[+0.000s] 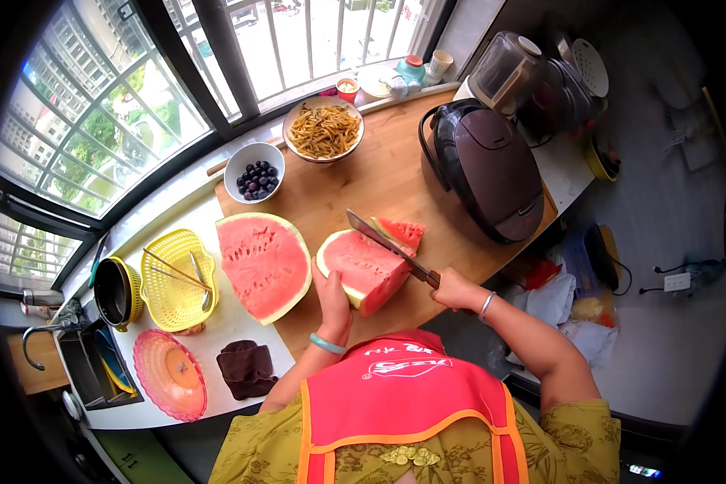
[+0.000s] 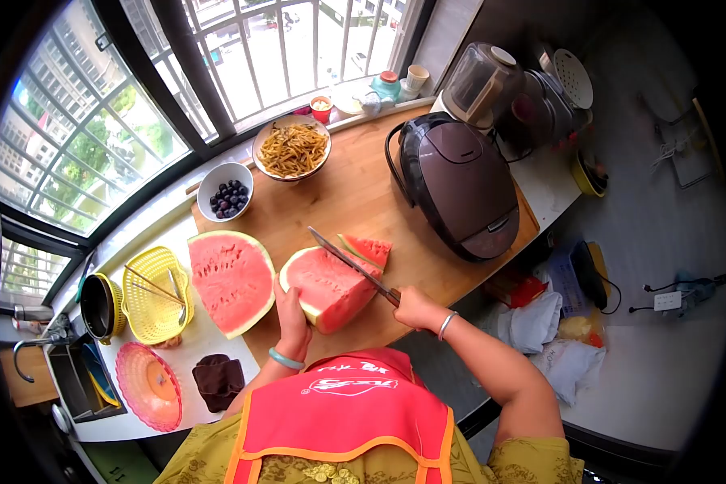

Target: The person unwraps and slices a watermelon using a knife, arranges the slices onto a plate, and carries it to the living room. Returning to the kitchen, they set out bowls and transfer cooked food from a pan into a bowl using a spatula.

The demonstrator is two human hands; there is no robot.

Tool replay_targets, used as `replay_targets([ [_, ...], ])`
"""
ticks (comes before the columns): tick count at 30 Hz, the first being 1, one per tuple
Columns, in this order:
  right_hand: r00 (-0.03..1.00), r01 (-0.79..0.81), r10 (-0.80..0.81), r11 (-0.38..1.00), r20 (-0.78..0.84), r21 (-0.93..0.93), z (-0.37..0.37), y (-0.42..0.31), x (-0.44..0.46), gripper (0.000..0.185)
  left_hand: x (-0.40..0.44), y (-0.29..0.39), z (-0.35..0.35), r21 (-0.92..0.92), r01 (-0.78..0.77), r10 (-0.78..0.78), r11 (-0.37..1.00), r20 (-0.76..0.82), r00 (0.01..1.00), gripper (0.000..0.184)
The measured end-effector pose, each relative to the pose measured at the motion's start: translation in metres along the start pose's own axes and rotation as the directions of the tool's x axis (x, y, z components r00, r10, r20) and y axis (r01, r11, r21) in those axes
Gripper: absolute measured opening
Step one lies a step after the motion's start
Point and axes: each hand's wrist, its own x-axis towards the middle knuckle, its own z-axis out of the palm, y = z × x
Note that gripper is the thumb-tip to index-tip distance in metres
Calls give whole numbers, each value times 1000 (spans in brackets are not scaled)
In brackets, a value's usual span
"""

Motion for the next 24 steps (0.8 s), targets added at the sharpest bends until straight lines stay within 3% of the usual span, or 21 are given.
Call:
replay_targets([
  [2,1000,-29,29,1000,10,-1,4,6,12,12,-2,4,4,-21,5,-5,1000,2,1000,57],
  [5,995,87,-91,994,-51,-65,24,23,31,10,-12,0,0,-101,65,-67,993,-17,998,59],
  [7,997,61,-61,998,-56,-6,26,27,32,9,-17,-15,-4,175,-94,100,980,-26,995,60],
  [8,997,64,-64,998,-52,-8,30,37,36,9,-18,-14,-6,164,-99,102,982,-11,995,62],
  [9,977,169,-176,983,-118,-69,36,49,44,9,-18,-13,-10,164,-106,109,981,-12,994,62],
  [10,939,270,-292,953,-179,-136,41,59,49,10,-19,-12,-16,53,-61,61,997,10,998,62],
  [11,933,285,-308,948,-186,-140,37,56,51,10,-17,-11,-20,-58,-18,21,998,41,999,62],
  [13,955,227,-241,969,-171,-94,38,53,45,12,-23,-14,-32,-54,-12,16,998,81,997,64],
  [16,976,143,-142,990,-167,-11,32,42,37,13,-31,-33,-44,91,-110,103,990,82,991,60],
  [19,919,274,-296,954,-259,-118,23,36,14,15,-34,-39,-48,170,-79,70,982,58,996,59],
  [24,911,272,-279,960,-303,-65,8,-4,-88,18,-38,-46,-42,184,-54,39,982,80,996,61],
])
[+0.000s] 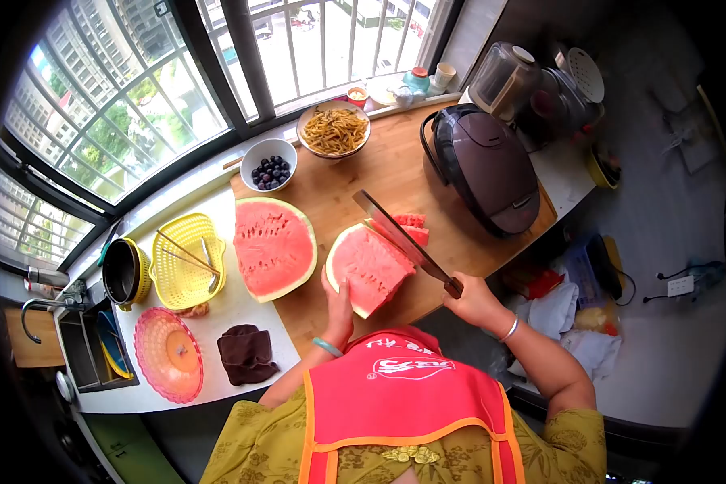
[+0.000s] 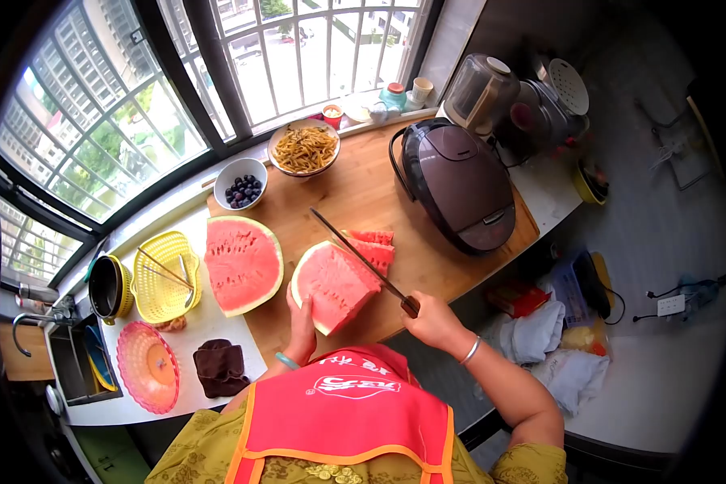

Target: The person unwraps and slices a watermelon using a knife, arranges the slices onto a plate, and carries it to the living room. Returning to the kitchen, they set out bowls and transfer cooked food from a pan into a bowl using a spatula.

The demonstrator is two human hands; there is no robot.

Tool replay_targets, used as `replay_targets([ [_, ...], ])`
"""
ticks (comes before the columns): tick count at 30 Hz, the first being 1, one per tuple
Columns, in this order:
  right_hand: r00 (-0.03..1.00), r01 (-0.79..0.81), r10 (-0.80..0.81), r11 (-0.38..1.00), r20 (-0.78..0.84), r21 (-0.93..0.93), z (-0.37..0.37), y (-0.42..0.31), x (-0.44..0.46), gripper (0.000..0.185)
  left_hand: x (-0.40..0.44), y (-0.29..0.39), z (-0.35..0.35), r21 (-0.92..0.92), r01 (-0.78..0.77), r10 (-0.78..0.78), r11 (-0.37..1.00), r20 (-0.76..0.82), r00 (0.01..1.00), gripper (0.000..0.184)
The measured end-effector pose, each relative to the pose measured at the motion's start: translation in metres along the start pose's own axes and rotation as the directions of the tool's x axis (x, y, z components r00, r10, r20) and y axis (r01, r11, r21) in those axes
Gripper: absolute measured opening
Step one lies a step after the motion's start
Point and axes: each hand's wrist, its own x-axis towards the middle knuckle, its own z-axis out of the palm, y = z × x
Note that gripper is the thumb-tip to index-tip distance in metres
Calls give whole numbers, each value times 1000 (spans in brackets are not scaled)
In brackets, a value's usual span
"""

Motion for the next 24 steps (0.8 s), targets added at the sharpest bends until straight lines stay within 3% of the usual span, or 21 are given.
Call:
replay_targets([
  [6,996,-76,79,995,37,-72,15,0,-27,22,-2,2,5,-25,18,-17,1000,9,1000,61],
  [15,982,-165,176,974,63,-156,54,35,21,17,0,4,6,-12,43,-43,999,-3,999,60],
  [19,990,-129,136,981,35,-142,60,47,38,12,11,8,6,-28,56,-56,998,-1,998,60],
  [22,957,-169,207,967,202,-193,49,41,58,12,14,27,10,-133,137,-136,982,19,991,61],
  [23,954,-179,218,965,205,-193,48,36,66,12,15,22,11,-131,148,-147,980,21,989,61],
  [24,916,-289,317,946,246,-146,50,30,75,9,14,14,10,-25,99,-99,995,9,995,62],
])
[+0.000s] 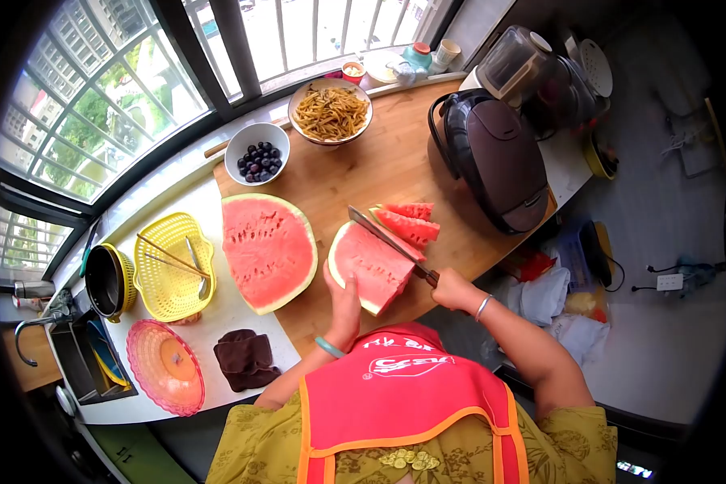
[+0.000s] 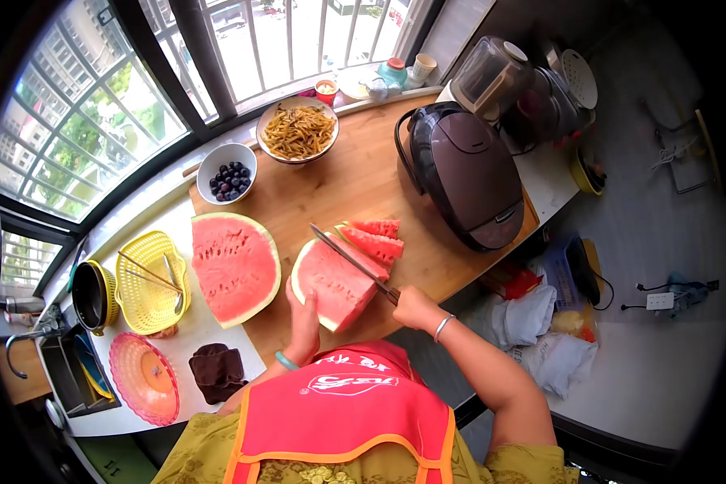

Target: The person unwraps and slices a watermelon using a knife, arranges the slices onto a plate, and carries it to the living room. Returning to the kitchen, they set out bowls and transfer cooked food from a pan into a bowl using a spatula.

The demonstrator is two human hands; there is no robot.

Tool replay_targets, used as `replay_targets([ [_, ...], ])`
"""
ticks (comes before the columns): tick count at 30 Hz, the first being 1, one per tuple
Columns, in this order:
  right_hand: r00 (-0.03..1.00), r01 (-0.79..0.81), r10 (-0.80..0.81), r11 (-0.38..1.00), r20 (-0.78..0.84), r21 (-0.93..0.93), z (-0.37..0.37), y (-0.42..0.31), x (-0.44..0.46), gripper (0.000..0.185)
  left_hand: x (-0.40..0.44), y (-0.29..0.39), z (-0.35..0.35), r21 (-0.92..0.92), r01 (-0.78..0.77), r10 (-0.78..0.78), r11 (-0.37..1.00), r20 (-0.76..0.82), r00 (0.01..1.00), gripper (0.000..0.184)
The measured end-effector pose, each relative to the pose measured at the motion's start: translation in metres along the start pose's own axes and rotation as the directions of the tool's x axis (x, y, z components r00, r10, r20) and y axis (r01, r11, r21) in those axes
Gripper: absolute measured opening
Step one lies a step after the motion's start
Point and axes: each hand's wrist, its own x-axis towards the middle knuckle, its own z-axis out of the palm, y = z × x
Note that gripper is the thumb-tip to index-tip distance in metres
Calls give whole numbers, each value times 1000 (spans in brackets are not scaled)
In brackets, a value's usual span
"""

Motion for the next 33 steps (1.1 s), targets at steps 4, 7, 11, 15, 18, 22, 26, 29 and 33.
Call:
replay_targets([
  [4,960,238,-237,971,-149,-15,41,53,41,4,-8,-9,-6,139,-85,84,987,19,996,62],
  [7,951,257,-242,965,-193,58,41,49,35,5,-10,-4,-11,191,-140,129,971,70,989,63],
  [11,996,45,-37,994,-75,104,18,28,26,12,-7,-24,-34,240,-145,127,960,90,988,63],
  [15,1000,24,-22,956,-11,292,16,33,24,14,-7,-27,-39,255,-101,77,962,104,992,62],
  [18,976,189,-165,966,-142,179,16,25,0,18,-8,-22,-39,286,-102,75,953,104,992,61],
  [22,869,406,-372,913,-327,42,8,9,-65,19,-8,-25,-38,264,-139,105,955,136,985,63],
  [26,929,280,-235,952,-287,126,10,-8,-114,21,-10,-21,-34,229,-157,125,961,146,981,65],
  [29,943,234,-190,962,-273,138,22,-4,-115,21,-10,-21,-33,202,-147,116,968,157,981,65],
  [33,958,163,-135,982,-252,93,33,-1,-98,21,-5,-26,-34,247,-153,120,957,143,982,65],
])
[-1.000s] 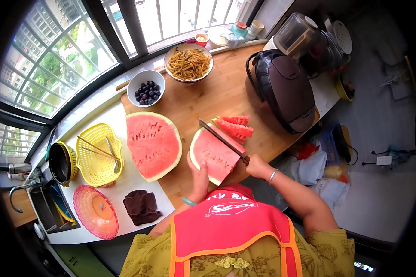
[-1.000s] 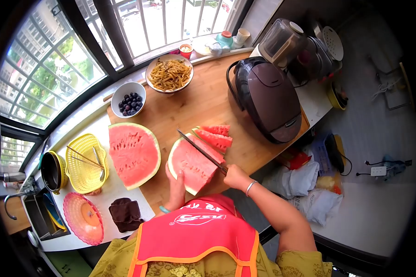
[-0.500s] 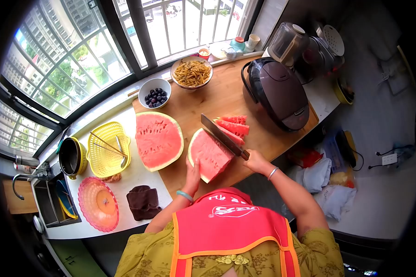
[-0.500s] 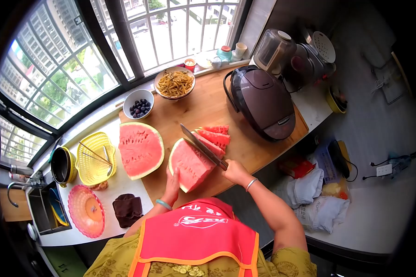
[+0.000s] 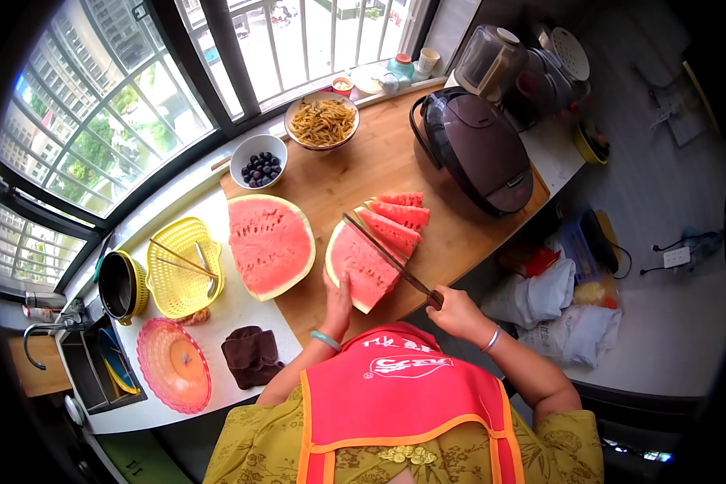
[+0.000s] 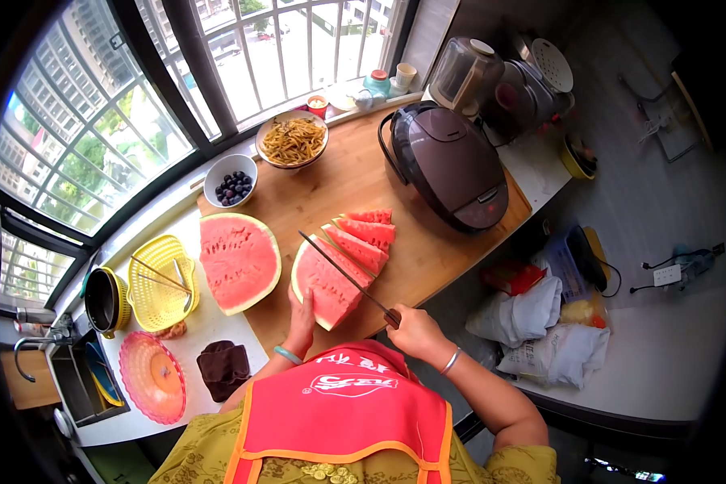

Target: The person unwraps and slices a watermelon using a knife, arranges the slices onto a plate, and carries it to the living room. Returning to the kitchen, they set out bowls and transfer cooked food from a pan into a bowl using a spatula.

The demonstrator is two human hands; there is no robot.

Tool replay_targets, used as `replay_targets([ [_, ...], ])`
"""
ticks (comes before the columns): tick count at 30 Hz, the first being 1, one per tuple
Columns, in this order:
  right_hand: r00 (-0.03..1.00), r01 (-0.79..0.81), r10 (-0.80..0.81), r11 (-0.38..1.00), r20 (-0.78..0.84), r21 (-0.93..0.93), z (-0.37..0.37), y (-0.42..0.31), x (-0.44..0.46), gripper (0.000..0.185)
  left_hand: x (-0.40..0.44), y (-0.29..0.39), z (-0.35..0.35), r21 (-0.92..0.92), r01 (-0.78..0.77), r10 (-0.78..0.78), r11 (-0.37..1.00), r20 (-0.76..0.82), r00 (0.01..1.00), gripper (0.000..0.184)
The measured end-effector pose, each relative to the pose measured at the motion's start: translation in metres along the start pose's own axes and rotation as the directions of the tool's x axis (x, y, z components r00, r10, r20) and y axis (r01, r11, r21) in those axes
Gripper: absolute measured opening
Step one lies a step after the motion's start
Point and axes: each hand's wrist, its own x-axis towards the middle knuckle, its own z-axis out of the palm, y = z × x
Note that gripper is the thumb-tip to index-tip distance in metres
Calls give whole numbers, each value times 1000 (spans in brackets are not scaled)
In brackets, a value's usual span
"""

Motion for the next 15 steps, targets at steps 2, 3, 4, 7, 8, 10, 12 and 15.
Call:
replay_targets([
  [2,999,-41,42,998,21,-44,3,-1,9,21,1,3,1,-5,14,-14,1000,-4,1000,63],
  [3,998,-54,56,997,26,-52,6,0,15,19,1,6,2,-10,24,-24,1000,-5,1000,63],
  [4,997,-68,70,996,32,-58,11,3,21,18,-1,11,2,9,23,-23,1000,4,1000,62],
  [7,988,-121,130,987,87,-106,25,22,47,17,5,8,2,4,53,-53,999,-10,999,59],
  [8,987,-122,133,986,95,-113,21,17,51,17,8,9,2,-18,80,-81,997,-31,996,58],
  [10,973,-133,159,978,164,-159,10,5,56,16,10,9,2,-31,91,-92,995,-23,995,60],
  [12,962,-154,187,973,197,-171,9,7,65,16,7,12,2,-43,111,-112,993,-5,994,61],
  [15,955,-170,210,966,209,-193,7,4,72,16,11,11,2,-116,161,-164,980,-20,986,61],
])
